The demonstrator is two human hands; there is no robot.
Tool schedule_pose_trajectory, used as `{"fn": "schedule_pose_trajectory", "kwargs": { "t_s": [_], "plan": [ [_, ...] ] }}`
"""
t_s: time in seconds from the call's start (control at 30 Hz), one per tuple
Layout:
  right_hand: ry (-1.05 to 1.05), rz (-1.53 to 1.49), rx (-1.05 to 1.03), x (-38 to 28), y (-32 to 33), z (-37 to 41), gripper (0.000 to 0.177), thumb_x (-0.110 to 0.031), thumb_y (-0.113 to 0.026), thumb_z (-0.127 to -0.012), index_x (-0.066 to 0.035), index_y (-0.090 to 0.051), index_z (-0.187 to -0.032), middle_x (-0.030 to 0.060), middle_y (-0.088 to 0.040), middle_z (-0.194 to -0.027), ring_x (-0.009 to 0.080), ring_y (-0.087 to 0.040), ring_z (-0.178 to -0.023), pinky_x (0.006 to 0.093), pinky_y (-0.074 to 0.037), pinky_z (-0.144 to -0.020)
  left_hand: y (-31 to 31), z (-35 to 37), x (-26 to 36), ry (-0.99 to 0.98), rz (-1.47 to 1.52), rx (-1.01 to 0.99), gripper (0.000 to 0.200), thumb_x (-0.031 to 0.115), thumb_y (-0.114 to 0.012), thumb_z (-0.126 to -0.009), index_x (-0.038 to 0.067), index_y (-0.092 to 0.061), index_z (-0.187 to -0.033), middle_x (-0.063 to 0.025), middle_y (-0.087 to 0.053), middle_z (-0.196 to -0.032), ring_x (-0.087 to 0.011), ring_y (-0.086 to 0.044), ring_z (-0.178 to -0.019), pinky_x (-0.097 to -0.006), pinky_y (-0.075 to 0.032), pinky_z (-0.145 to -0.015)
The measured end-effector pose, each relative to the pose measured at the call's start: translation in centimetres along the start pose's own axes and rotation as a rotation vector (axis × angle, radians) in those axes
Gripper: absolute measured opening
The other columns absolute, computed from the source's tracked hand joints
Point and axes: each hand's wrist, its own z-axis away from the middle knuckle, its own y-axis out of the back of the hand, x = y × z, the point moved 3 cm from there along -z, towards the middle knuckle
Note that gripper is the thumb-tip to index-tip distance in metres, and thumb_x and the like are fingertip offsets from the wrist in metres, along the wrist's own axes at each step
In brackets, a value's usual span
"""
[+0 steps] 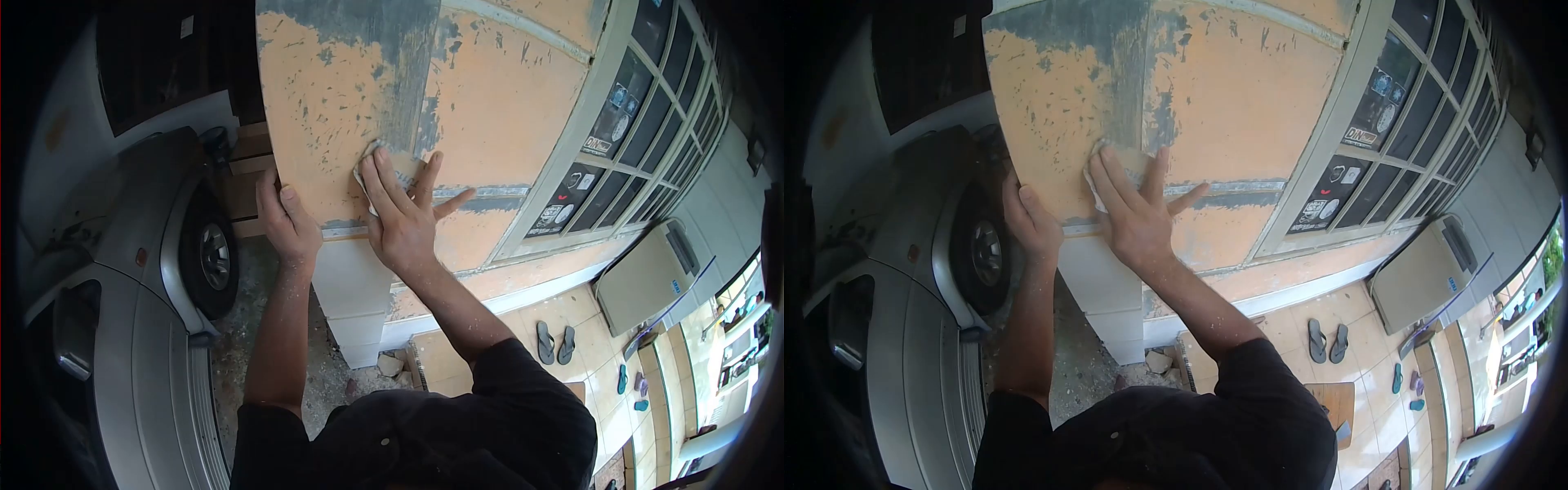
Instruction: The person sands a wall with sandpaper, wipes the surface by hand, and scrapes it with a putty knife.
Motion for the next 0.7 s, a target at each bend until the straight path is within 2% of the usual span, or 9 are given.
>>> {"fn": "schedule_pose_trajectory", "kwargs": {
  "t_s": [0.07,0.2,0.3,0.37,0.4,0.47,0.53,0.67,0.7],
  "plan": [
    [0.023,-0.054,0.046,-0.6,2.6,-5.8,0.062,-0.038,-0.061,-0.1,-0.021,-0.047,-0.158,-0.001,-0.046,-0.163,0.0465,0.002,-0.16,0.0785,0.03,-0.1,0.1,0.3,0.2,-0.003,-0.012,0.005,0.053,0.039,-0.039,-0.112,-0.007,-0.055,-0.133,-0.0241,-0.062,-0.121,-0.0389,-0.063,-0.108,-0.0471,-0.048,-0.093],
    [0.016,-0.117,0.191,-1.3,3.7,-12.2,0.069,-0.051,-0.057,-0.102,-0.017,-0.043,-0.16,0.0036,-0.043,-0.165,0.0488,0.005,-0.159,0.0808,0.028,-0.098,0.0,0.0,0.0,-0.047,-0.015,0.036,0.053,0.039,-0.038,-0.112,-0.007,-0.055,-0.134,-0.024,-0.062,-0.121,-0.039,-0.063,-0.109,-0.0475,-0.048,-0.093],
    [-0.004,-0.049,0.211,-1.3,2.1,-10.2,0.073,-0.053,-0.056,-0.103,-0.011,-0.04,-0.16,0.0087,-0.039,-0.166,0.0454,-0.004,-0.16,0.0804,0.026,-0.102,-0.2,-0.3,-0.2,-0.039,-0.004,0.009,0.054,0.039,-0.038,-0.112,-0.007,-0.054,-0.134,-0.0241,-0.062,-0.121,-0.0397,-0.063,-0.109,-0.048,-0.048,-0.093],
    [0.011,0.056,0.105,-1.7,0.7,-5.5,0.077,-0.054,-0.059,-0.1,-0.007,-0.042,-0.159,0.0118,-0.039,-0.166,0.0382,-0.014,-0.16,0.0772,0.022,-0.109,0.1,0.2,-0.3,-0.016,0.0,-0.02,0.054,0.039,-0.037,-0.112,-0.007,-0.054,-0.135,-0.0243,-0.062,-0.121,-0.0402,-0.063,-0.109,-0.0483,-0.048,-0.094],
    [0.002,0.064,0.11,-2.0,0.1,-3.4,0.077,-0.054,-0.059,-0.1,-0.007,-0.042,-0.159,0.0118,-0.039,-0.166,0.0382,-0.014,-0.16,0.0772,0.022,-0.109,0.0,-0.1,-0.4,-0.033,0.007,-0.027,0.054,0.039,-0.036,-0.112,-0.007,-0.052,-0.137,-0.0252,-0.061,-0.125,-0.0404,-0.062,-0.112,-0.0488,-0.048,-0.094],
    [-0.031,-0.007,0.104,-2.6,-0.2,-0.8,0.08,-0.048,-0.072,-0.087,-0.007,-0.051,-0.152,0.0098,-0.044,-0.163,0.0296,-0.035,-0.154,0.0812,0.005,-0.113,0.1,-0.3,-0.1,-0.056,0.026,-0.041,0.055,0.039,-0.036,-0.113,-0.007,-0.051,-0.139,-0.0262,-0.059,-0.129,-0.0406,-0.061,-0.115,-0.0494,-0.049,-0.094],
    [-0.036,-0.008,0.129,-2.6,0.5,-1.0,0.081,-0.048,-0.074,-0.084,-0.008,-0.052,-0.151,0.0093,-0.044,-0.163,0.0288,-0.036,-0.154,0.0797,0.004,-0.115,0.2,-1.1,0.6,-0.09,0.02,-0.071,0.055,0.038,-0.035,-0.113,-0.006,-0.047,-0.143,-0.0279,-0.053,-0.138,-0.0406,-0.057,-0.123,-0.0507,-0.048,-0.097],
    [0.036,-0.005,0.223,-2.2,2.1,-5.6,0.081,-0.048,-0.076,-0.082,-0.01,-0.053,-0.15,0.0087,-0.047,-0.161,0.0279,-0.037,-0.153,0.0788,0.001,-0.116,1.0,-6.3,2.6,-0.215,0.044,-0.039,0.054,0.036,-0.038,-0.112,-0.004,-0.045,-0.147,-0.028,-0.049,-0.142,-0.0404,-0.053,-0.128,-0.0508,-0.044,-0.103],
    [0.032,-0.003,0.229,-2.0,2.4,-6.8,0.081,-0.048,-0.076,-0.082,-0.01,-0.053,-0.15,0.0087,-0.047,-0.161,0.0279,-0.037,-0.153,0.0788,0.001,-0.116,1.2,-9.0,4.4,-0.251,0.082,-0.056,0.051,0.036,-0.043,-0.111,-0.003,-0.047,-0.144,-0.0258,-0.052,-0.137,-0.0392,-0.054,-0.127,-0.0501,-0.043,-0.104]
  ]
}}
